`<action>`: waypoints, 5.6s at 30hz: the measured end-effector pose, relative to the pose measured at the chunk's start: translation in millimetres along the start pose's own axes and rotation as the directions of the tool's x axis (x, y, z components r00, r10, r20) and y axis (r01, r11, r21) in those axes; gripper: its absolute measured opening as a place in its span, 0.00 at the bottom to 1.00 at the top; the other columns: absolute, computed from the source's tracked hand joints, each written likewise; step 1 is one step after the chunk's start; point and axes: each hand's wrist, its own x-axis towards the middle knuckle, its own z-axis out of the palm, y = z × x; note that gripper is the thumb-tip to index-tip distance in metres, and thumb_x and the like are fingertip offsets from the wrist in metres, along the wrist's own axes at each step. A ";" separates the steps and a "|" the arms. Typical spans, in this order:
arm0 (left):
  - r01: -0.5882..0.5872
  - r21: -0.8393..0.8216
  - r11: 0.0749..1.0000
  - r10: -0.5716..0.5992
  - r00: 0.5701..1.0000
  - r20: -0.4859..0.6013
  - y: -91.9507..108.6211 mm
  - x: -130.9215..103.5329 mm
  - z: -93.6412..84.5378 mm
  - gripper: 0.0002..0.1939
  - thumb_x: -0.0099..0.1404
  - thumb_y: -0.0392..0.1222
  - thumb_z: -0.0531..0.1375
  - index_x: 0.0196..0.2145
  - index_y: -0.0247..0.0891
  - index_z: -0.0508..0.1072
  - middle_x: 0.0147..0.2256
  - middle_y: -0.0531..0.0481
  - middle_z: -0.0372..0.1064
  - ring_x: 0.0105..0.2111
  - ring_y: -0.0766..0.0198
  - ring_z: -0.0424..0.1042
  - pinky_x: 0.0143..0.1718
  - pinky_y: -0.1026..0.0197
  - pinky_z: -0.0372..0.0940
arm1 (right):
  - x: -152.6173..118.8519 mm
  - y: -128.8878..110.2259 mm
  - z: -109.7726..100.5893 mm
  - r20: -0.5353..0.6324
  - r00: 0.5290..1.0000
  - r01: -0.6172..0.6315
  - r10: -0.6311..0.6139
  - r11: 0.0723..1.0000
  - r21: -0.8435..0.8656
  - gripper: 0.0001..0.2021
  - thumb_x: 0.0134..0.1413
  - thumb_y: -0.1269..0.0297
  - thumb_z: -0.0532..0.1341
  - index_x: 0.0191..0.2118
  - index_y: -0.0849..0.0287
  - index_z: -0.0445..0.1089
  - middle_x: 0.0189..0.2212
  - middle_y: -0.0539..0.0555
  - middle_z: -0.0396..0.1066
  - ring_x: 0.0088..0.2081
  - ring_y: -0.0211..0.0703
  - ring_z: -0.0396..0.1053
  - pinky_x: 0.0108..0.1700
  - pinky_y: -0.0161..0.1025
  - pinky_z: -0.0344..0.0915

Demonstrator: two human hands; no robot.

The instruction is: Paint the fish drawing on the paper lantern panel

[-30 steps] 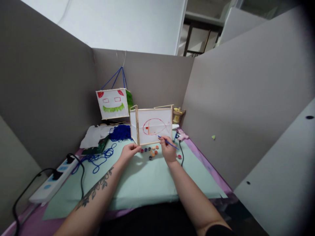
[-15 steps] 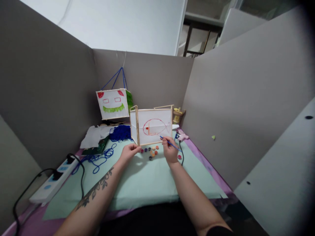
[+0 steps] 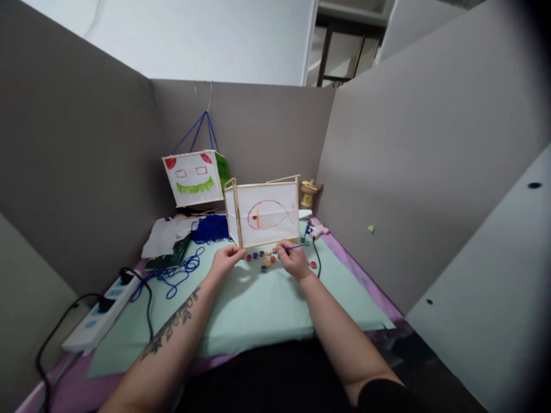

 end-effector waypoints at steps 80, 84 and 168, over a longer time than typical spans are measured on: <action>0.024 -0.050 0.998 -0.024 1.000 0.007 5.9 -2.1 3.0 0.19 0.48 0.56 0.64 0.23 0.35 0.71 0.20 0.52 0.67 0.21 0.68 0.61 0.24 0.65 0.54 | -0.2 18.7 -2.0 -0.254 0.965 -0.043 0.060 0.996 0.072 0.11 0.56 0.66 0.54 0.42 0.57 0.71 0.39 0.55 0.74 0.40 0.43 0.72 0.44 0.40 0.68; 0.018 -0.047 0.999 -0.018 1.000 0.005 4.8 -2.1 2.9 0.18 0.48 0.55 0.64 0.23 0.34 0.71 0.21 0.51 0.68 0.21 0.68 0.62 0.24 0.65 0.55 | -0.2 19.6 -1.9 -0.248 0.967 -0.045 0.060 0.997 0.067 0.11 0.56 0.67 0.54 0.42 0.56 0.71 0.39 0.55 0.74 0.41 0.43 0.72 0.45 0.41 0.68; -0.010 0.022 1.000 0.009 1.000 0.027 -6.6 1.3 0.7 0.19 0.52 0.55 0.62 0.23 0.35 0.70 0.20 0.53 0.63 0.21 0.68 0.60 0.24 0.66 0.53 | 4.4 24.6 9.4 -0.303 0.932 -0.163 0.197 0.978 0.133 0.13 0.60 0.58 0.52 0.43 0.57 0.69 0.37 0.54 0.76 0.33 0.41 0.74 0.37 0.39 0.70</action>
